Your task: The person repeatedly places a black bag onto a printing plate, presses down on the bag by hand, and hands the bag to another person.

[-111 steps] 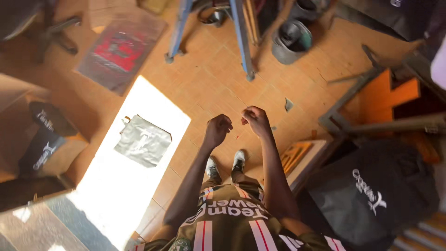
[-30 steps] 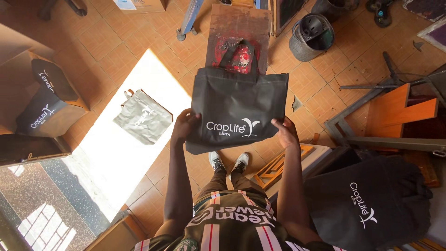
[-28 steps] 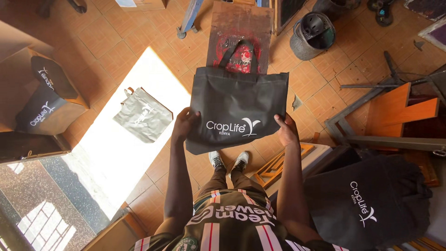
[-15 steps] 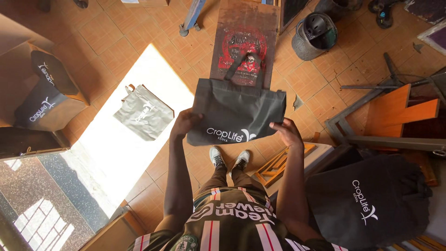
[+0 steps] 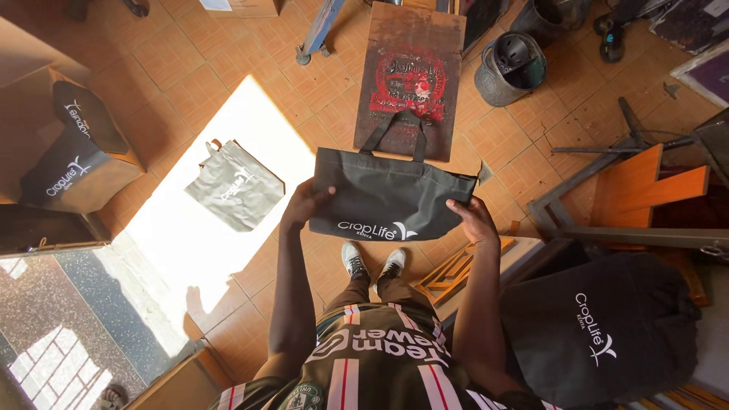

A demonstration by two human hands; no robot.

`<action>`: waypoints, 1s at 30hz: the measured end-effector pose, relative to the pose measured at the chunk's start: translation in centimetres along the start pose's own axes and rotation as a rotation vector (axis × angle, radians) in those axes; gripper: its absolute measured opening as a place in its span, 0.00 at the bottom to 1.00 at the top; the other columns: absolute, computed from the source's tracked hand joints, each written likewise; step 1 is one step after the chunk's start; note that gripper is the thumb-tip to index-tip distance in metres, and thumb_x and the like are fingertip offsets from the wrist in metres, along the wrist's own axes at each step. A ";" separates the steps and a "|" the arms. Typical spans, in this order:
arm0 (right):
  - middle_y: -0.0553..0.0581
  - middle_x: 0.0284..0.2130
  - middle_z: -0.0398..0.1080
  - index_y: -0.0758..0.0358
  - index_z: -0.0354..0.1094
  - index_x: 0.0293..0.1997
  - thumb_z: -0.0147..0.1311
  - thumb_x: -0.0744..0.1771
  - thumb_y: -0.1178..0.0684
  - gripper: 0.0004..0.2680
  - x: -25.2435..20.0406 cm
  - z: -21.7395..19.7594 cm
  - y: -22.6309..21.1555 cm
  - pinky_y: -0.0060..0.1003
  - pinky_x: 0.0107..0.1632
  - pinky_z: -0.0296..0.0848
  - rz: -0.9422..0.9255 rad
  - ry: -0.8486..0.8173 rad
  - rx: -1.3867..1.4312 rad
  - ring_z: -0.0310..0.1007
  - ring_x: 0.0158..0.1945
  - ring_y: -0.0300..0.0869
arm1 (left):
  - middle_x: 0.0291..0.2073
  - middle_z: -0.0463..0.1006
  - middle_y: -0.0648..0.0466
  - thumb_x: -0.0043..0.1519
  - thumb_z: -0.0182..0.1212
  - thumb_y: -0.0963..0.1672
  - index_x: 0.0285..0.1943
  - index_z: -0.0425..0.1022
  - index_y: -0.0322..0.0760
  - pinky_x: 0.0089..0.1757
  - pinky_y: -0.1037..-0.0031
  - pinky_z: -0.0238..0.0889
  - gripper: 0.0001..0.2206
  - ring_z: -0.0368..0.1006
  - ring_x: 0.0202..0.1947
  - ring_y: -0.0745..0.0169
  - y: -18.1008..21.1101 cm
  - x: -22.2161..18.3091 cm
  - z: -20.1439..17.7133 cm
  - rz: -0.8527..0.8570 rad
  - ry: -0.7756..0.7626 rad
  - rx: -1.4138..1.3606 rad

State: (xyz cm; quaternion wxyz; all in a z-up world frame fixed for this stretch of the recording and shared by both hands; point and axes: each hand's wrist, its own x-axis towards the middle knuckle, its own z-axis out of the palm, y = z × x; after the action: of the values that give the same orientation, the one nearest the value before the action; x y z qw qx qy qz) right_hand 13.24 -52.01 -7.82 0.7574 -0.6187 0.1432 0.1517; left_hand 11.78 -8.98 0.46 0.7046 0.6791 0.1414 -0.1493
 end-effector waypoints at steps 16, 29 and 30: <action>0.63 0.45 0.77 0.67 0.72 0.55 0.65 0.63 0.61 0.15 -0.4 7.1 -9.3 0.53 0.56 0.77 -0.062 -0.224 -0.011 0.78 0.51 0.51 | 0.31 0.80 0.59 0.61 0.72 0.43 0.42 0.81 0.37 0.47 0.76 0.69 0.07 0.74 0.36 0.73 1.2 -8.5 -0.9 0.187 0.278 -0.259; 0.57 0.32 0.77 0.66 0.75 0.44 0.62 0.68 0.57 0.05 -0.9 24.8 -5.9 0.39 0.44 0.81 -0.121 -0.612 -0.259 0.78 0.38 0.38 | 0.25 0.76 0.57 0.63 0.71 0.43 0.37 0.77 0.35 0.37 0.78 0.69 0.08 0.72 0.28 0.70 -6.3 -23.4 -6.5 0.268 1.098 -0.370; 0.57 0.31 0.77 0.67 0.74 0.43 0.61 0.68 0.57 0.04 -1.9 26.8 -5.9 0.38 0.42 0.81 -0.127 -0.654 -0.256 0.78 0.36 0.38 | 0.24 0.76 0.58 0.62 0.71 0.43 0.36 0.77 0.35 0.36 0.78 0.69 0.08 0.73 0.26 0.70 -6.6 -24.8 -7.0 0.284 1.157 -0.385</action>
State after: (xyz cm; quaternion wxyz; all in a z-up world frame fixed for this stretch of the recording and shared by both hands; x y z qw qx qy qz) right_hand 14.74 -26.92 3.38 0.6874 -0.6350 -0.1656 0.3111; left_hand -13.52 -1.75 4.11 0.6365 0.5229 0.4330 0.3659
